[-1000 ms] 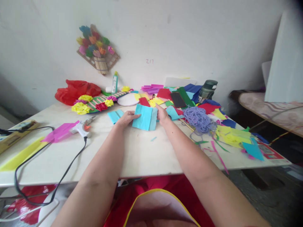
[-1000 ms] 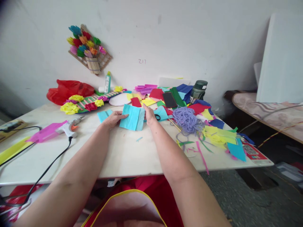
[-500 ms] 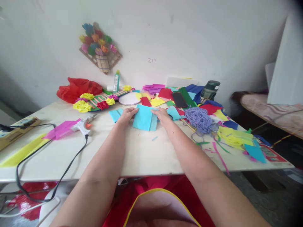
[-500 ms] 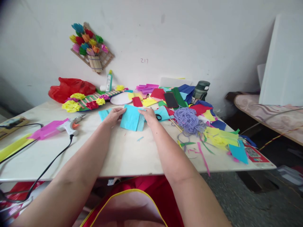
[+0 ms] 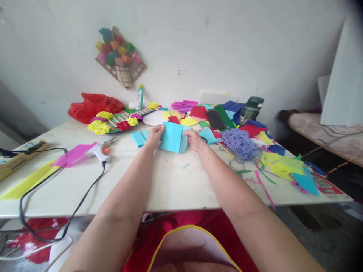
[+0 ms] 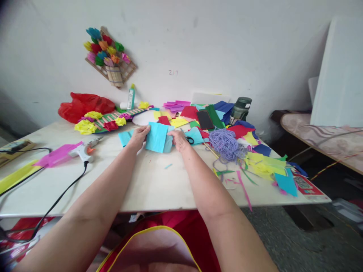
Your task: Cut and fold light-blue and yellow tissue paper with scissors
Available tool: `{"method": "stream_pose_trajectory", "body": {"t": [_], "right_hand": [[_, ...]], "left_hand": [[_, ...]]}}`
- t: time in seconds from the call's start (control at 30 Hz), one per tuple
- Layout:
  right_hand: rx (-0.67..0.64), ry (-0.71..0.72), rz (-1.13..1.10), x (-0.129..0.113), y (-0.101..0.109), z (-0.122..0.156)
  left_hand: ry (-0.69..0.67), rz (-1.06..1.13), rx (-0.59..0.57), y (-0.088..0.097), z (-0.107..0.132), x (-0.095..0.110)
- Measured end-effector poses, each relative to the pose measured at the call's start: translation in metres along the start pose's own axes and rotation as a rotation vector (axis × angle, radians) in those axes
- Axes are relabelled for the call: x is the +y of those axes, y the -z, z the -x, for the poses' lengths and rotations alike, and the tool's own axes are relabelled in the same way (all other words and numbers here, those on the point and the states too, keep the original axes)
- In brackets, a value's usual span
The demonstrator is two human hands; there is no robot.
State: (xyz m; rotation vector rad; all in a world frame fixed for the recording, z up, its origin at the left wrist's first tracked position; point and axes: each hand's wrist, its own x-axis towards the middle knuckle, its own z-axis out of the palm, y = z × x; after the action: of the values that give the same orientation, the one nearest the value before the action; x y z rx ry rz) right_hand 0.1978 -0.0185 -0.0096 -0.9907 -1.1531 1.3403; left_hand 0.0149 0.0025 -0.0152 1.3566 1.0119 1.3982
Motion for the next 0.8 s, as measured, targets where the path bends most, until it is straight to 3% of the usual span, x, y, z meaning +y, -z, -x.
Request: {"method": "stream_pose_trajectory", "body": {"t": [0.13, 0.43, 0.57, 0.7, 0.8], "right_hand": [[-0.047, -0.047, -0.090, 0.003, 0.000, -0.001], [0.088, 0.066, 0.038, 0.009, -0.002, -0.005], [0.134, 0.090, 0.033, 0.009, -0.001, -0.007], [0.197, 0.072, -0.002, 0.010, 0.000, -0.010], [0.193, 0.067, -0.042, 0.009, 0.000, -0.010]], "left_hand": [[-0.002, -0.011, 0.068, -0.001, -0.002, -0.001], [0.004, -0.045, 0.065, -0.011, 0.001, 0.001], [0.079, -0.019, 0.003, -0.014, 0.006, 0.007], [0.206, 0.033, -0.145, -0.013, 0.009, 0.010], [0.199, 0.003, -0.126, -0.011, 0.009, 0.009]]}}
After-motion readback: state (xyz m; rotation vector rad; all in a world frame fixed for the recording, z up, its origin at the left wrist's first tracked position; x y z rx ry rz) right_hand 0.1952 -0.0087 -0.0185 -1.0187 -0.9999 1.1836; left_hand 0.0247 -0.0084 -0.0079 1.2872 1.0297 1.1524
